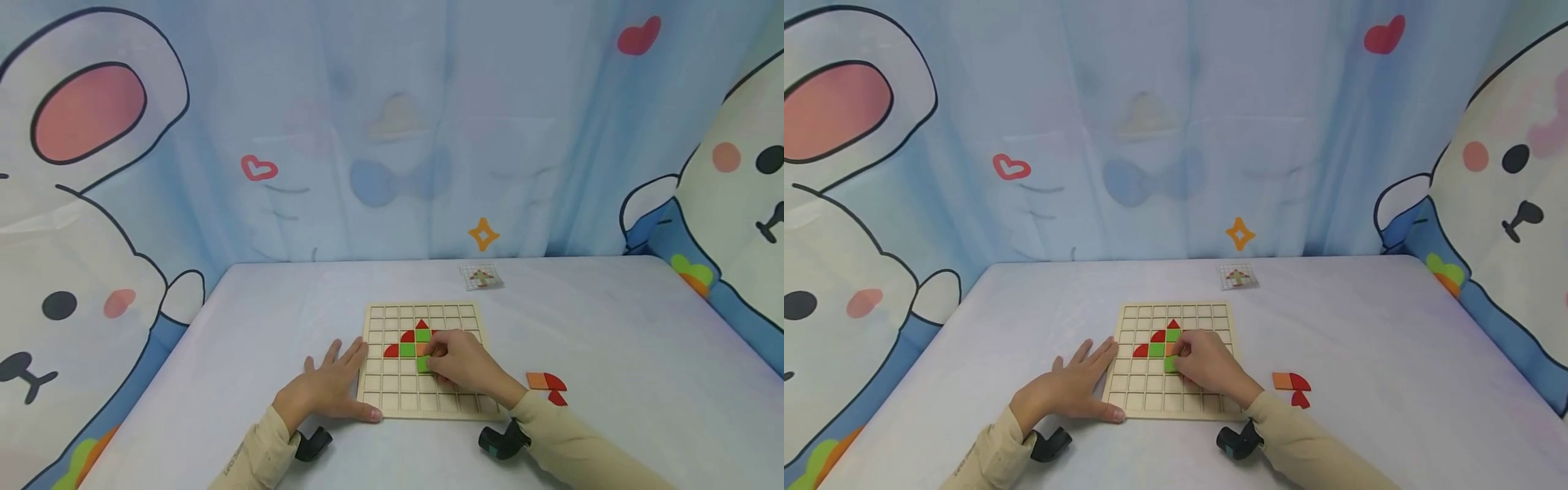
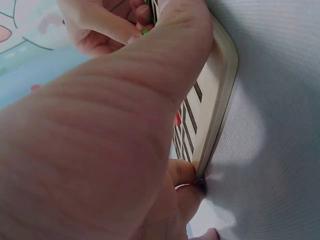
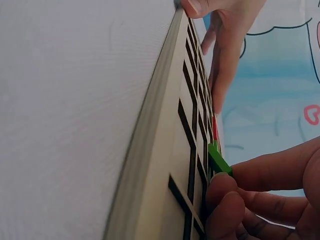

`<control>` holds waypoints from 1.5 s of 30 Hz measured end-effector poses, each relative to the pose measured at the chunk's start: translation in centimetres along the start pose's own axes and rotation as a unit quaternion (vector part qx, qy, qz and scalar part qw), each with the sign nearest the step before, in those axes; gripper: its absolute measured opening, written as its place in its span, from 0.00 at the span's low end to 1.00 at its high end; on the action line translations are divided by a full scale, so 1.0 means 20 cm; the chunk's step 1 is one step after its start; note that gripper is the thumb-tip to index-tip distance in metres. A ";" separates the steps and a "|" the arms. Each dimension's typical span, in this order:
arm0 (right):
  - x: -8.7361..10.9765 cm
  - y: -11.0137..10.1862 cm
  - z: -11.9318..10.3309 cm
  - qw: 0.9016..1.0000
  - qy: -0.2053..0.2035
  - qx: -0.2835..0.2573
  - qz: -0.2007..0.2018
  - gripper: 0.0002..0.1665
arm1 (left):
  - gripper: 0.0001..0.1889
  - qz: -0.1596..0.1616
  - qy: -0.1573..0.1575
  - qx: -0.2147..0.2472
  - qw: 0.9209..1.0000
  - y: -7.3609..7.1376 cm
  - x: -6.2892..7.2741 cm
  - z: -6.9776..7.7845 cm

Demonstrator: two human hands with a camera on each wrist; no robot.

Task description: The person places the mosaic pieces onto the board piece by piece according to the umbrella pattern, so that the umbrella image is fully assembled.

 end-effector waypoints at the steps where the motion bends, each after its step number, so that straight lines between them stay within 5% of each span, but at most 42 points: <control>1: 0.00 0.00 0.00 1.000 -0.006 0.007 0.001 0.02 | 0.64 0.000 0.000 -0.001 1.000 0.00 0.00 0.00; 9: 0.00 0.00 -0.05 0.996 -0.040 0.076 0.029 0.09 | 0.65 0.003 -0.002 -0.006 1.000 0.00 0.00 0.00; 15: 0.04 -0.05 -0.03 0.998 -0.041 0.052 0.019 0.06 | 0.65 0.002 -0.003 -0.006 1.000 0.00 -0.01 0.00; 30: 0.24 -0.40 0.17 0.996 -0.034 0.078 0.034 0.11 | 0.65 0.000 -0.002 0.001 1.000 0.01 0.00 0.01; 37: 0.32 -0.49 0.30 0.992 -0.017 0.123 0.007 0.15 | 0.65 0.002 -0.004 0.006 1.000 0.00 0.00 0.00; 45: 0.37 -0.51 0.48 0.987 0.027 0.138 -0.075 0.16 | 0.65 0.001 -0.006 0.003 1.000 0.01 0.00 0.01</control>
Point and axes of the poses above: each hand's wrist, its own x-axis away from the middle knuckle, its own y-axis out of the palm, z = x × y, the point moved 8 cm from there along -x, towards the middle knuckle, and after that the axes turned 9 degrees about x, right-handed, at the moved point
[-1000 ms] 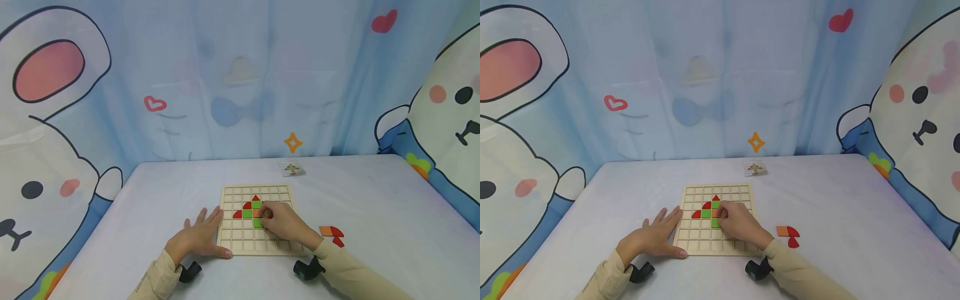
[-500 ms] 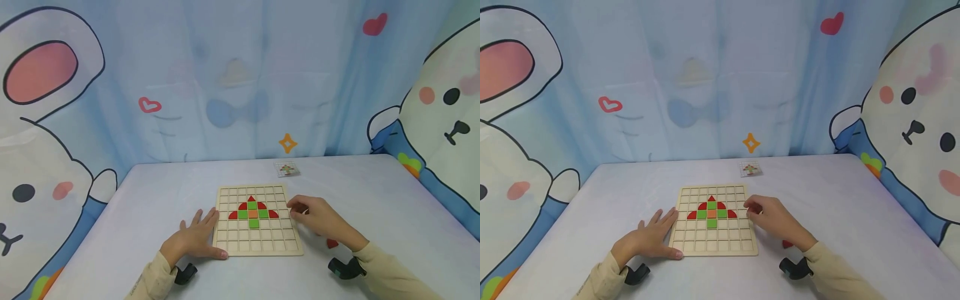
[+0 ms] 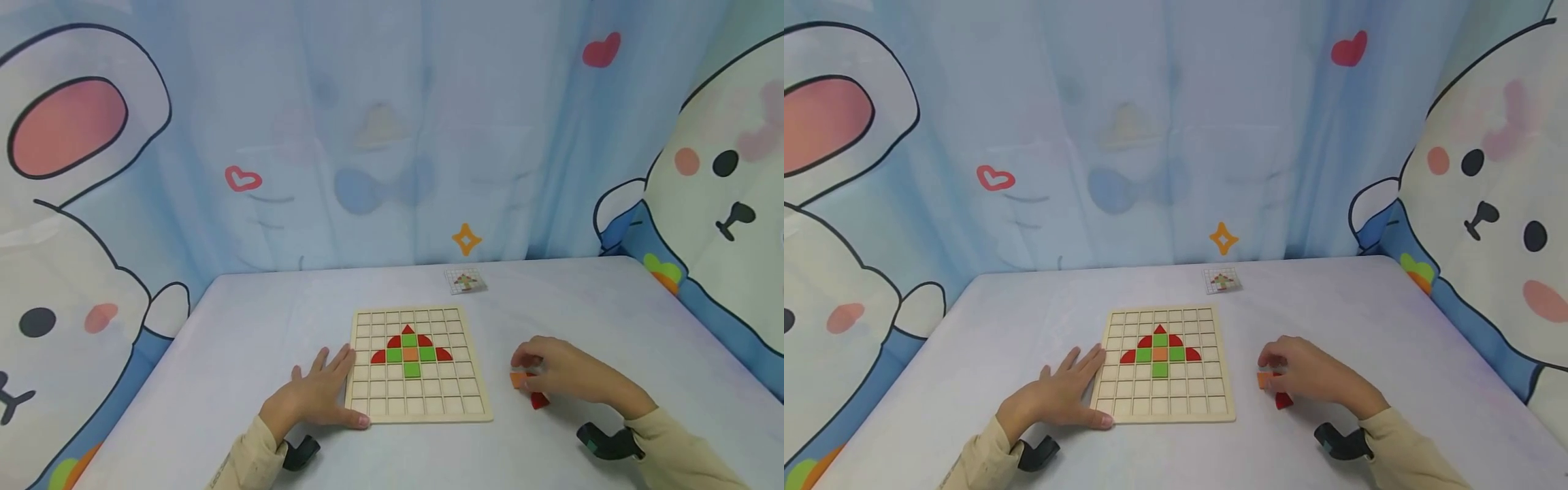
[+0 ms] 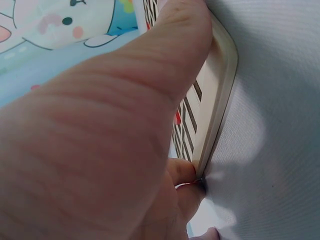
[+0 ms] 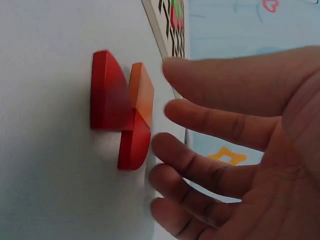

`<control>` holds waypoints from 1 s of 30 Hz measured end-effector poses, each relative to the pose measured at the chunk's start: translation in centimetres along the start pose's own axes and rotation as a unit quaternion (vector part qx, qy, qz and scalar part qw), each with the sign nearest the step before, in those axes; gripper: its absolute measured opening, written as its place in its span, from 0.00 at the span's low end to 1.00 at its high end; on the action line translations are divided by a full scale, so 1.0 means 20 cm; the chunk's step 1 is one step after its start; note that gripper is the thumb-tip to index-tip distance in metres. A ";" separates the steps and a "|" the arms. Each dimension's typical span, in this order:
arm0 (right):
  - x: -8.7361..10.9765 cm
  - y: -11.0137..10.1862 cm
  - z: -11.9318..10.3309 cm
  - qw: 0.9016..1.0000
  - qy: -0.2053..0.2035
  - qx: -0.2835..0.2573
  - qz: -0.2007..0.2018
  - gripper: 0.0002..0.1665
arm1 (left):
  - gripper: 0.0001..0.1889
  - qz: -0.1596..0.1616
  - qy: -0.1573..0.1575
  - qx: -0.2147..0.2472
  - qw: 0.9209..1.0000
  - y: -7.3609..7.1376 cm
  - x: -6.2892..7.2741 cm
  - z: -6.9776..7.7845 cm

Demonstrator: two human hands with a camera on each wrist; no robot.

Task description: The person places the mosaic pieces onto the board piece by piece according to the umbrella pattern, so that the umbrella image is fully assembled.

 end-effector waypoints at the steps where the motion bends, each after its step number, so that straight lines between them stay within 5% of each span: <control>1: 0.00 0.01 0.01 1.000 -0.004 0.006 -0.006 0.15 | 0.65 0.000 -0.001 0.001 1.000 0.00 0.00 0.00; 11: -0.02 0.06 0.02 0.999 -0.029 0.027 0.002 0.14 | 0.65 0.002 -0.004 0.000 1.000 0.01 0.00 0.00; 30: -0.01 0.03 -0.03 0.997 -0.031 -0.056 0.044 0.09 | 0.64 0.003 0.002 -0.007 1.000 0.00 0.01 0.00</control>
Point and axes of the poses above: each hand's wrist, its own x-axis away from the middle knuckle, its own y-axis out of the palm, z = x × y, the point moved 8 cm from there along -x, towards the middle knuckle, and after that the axes turned 9 degrees about x, right-handed, at the moved point
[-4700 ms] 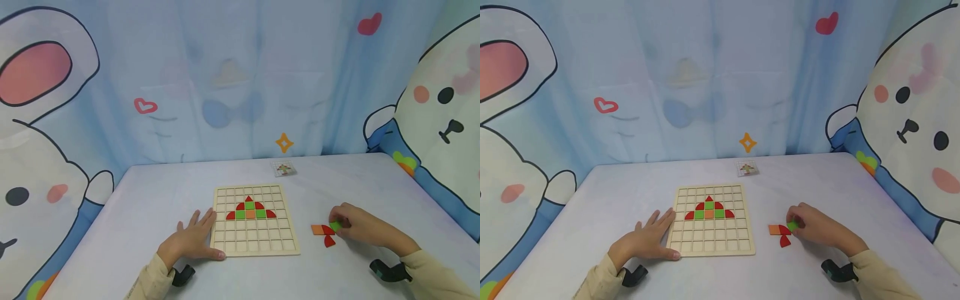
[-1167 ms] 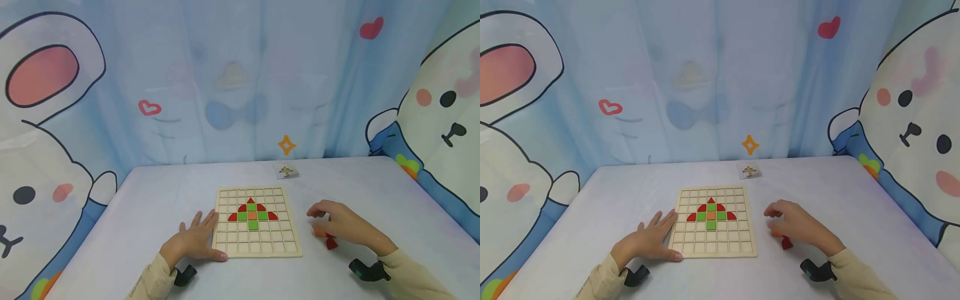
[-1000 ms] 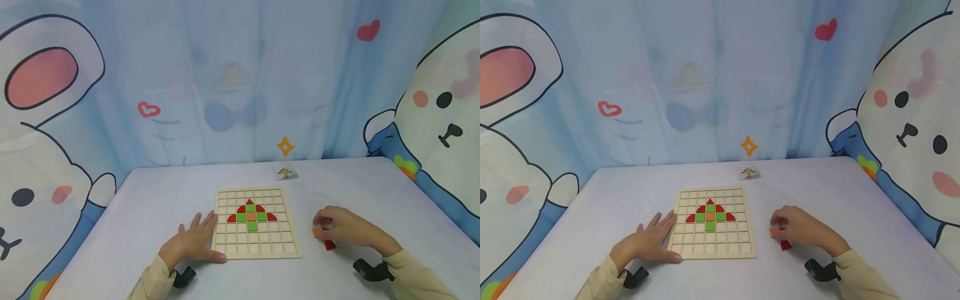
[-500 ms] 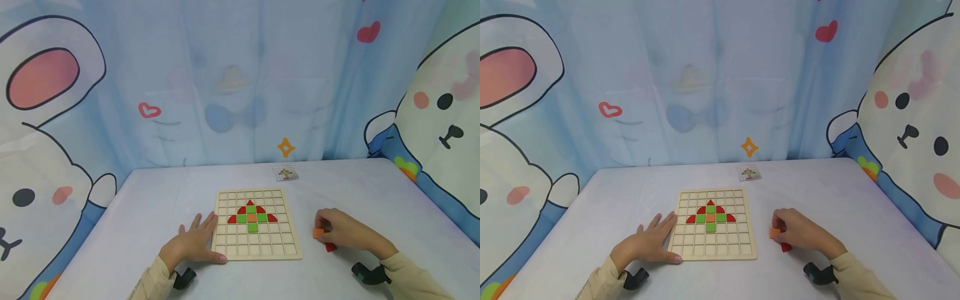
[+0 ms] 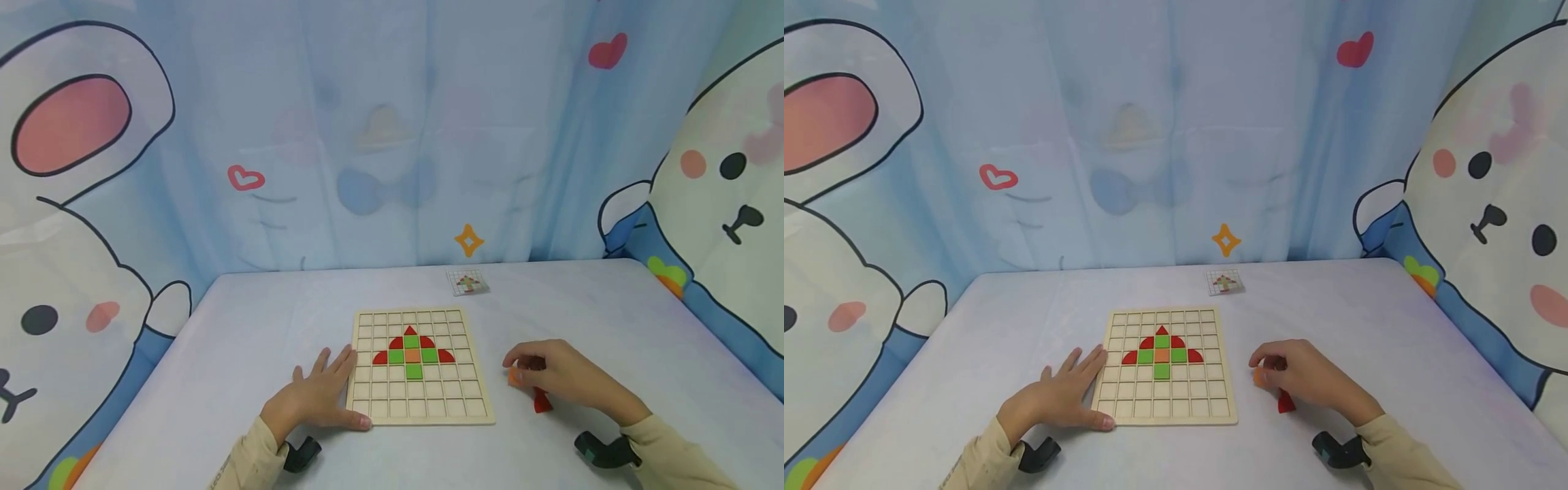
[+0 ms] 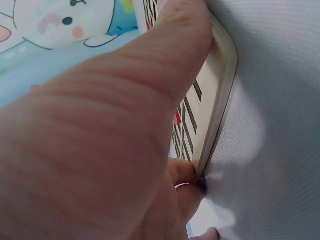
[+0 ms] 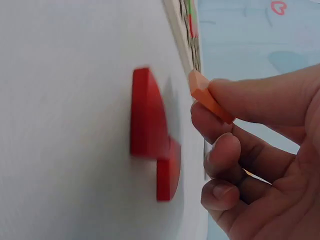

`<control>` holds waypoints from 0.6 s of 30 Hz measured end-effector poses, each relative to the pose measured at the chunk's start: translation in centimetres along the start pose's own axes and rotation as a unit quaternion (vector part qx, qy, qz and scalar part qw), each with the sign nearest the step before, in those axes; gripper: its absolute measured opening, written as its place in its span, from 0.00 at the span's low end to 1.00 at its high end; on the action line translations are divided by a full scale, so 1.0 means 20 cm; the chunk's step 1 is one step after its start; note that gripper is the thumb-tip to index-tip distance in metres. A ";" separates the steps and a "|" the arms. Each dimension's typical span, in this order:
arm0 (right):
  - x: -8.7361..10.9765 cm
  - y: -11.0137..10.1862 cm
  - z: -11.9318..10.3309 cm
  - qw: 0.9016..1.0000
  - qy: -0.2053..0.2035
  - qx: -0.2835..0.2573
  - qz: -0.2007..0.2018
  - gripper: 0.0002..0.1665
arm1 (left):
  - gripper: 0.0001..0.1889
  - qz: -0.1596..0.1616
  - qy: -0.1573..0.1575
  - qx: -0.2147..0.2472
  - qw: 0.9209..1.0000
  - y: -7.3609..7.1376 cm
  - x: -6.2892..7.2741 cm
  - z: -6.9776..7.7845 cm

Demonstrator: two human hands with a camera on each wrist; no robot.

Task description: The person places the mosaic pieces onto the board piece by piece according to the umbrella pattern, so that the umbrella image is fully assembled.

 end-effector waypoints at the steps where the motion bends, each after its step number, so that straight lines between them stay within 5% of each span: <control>1: 0.00 0.00 -0.01 1.000 0.000 -0.004 0.001 0.09 | 0.64 0.000 0.000 0.001 1.000 0.00 0.00 0.00; 11: -0.03 0.03 -0.08 0.993 0.043 -0.107 -0.008 0.07 | 0.65 -0.012 0.012 0.010 1.000 -0.01 0.00 0.01; 18: -0.12 0.13 -0.25 0.986 0.006 -0.163 -0.024 0.09 | 0.65 -0.006 0.003 0.013 1.000 -0.01 0.00 0.00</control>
Point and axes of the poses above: each hand's wrist, its own x-axis away from the middle knuckle, its own y-axis out of the palm, z = x × y, the point moved 8 cm from there along -x, towards the middle knuckle, and after that the axes turned 9 degrees about x, right-handed, at the moved point
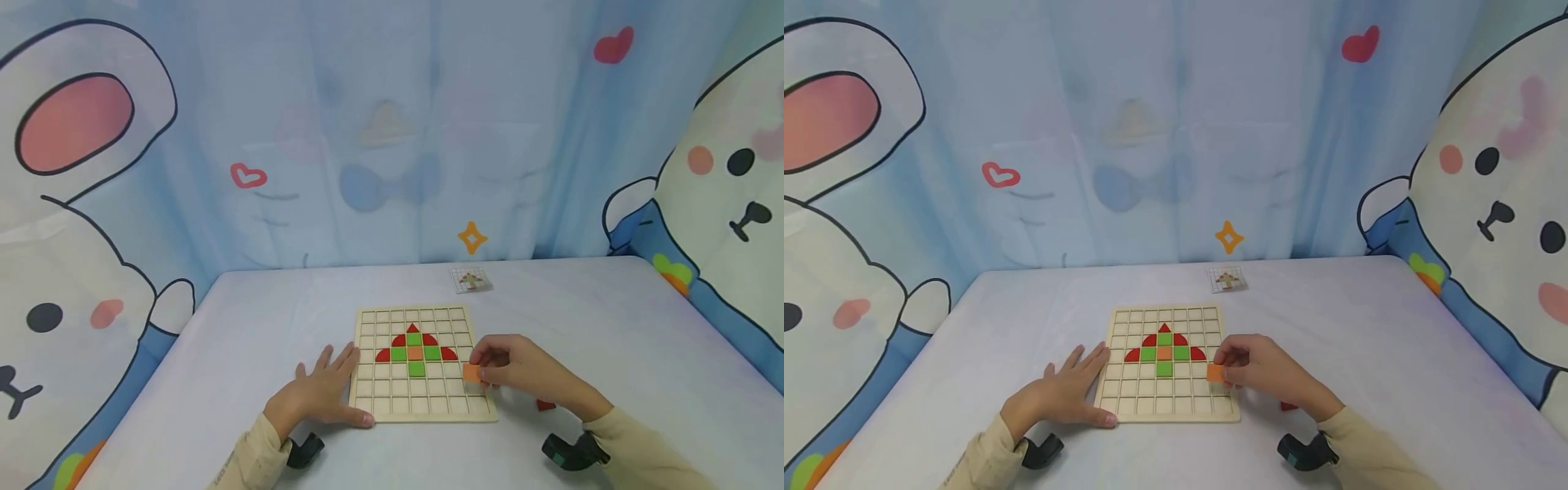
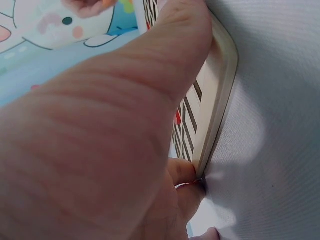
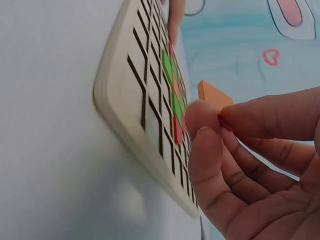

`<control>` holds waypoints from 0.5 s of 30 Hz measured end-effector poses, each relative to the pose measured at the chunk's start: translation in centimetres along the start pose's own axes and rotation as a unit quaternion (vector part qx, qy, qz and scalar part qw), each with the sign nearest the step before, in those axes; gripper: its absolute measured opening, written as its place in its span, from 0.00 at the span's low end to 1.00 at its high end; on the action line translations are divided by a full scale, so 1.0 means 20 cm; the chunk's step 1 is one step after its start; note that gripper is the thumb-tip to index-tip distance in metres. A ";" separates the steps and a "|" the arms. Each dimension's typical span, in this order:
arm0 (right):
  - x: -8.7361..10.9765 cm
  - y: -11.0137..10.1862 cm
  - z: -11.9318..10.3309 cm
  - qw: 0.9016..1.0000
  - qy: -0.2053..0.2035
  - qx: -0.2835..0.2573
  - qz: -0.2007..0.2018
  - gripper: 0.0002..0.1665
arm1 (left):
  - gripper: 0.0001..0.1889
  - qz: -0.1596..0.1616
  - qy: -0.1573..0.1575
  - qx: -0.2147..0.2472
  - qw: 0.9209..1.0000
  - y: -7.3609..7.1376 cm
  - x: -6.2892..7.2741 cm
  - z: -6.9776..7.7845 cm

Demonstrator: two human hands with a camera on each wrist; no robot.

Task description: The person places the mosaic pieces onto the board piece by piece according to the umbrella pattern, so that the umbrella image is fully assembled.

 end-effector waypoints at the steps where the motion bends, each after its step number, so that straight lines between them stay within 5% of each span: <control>1: -0.02 0.03 -0.02 1.000 -0.009 -0.006 -0.005 0.08 | 0.65 0.000 -0.002 0.001 1.000 0.00 0.00 0.00; 7: -0.10 0.17 -0.12 0.998 -0.052 -0.017 -0.017 0.06 | 0.65 0.000 -0.003 0.002 1.000 0.01 0.00 -0.02; 15: -0.16 0.27 -0.16 0.999 -0.042 0.006 -0.019 0.04 | 0.65 -0.005 0.006 0.002 1.000 0.00 0.01 0.00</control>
Point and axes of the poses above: each hand's wrist, its own x-axis away from the middle knuckle, its own y-axis out of the palm, z = x × y, the point moved 8 cm from there along -x, towards the middle knuckle, and after that the axes turned 9 degrees about x, right-handed, at the moved point
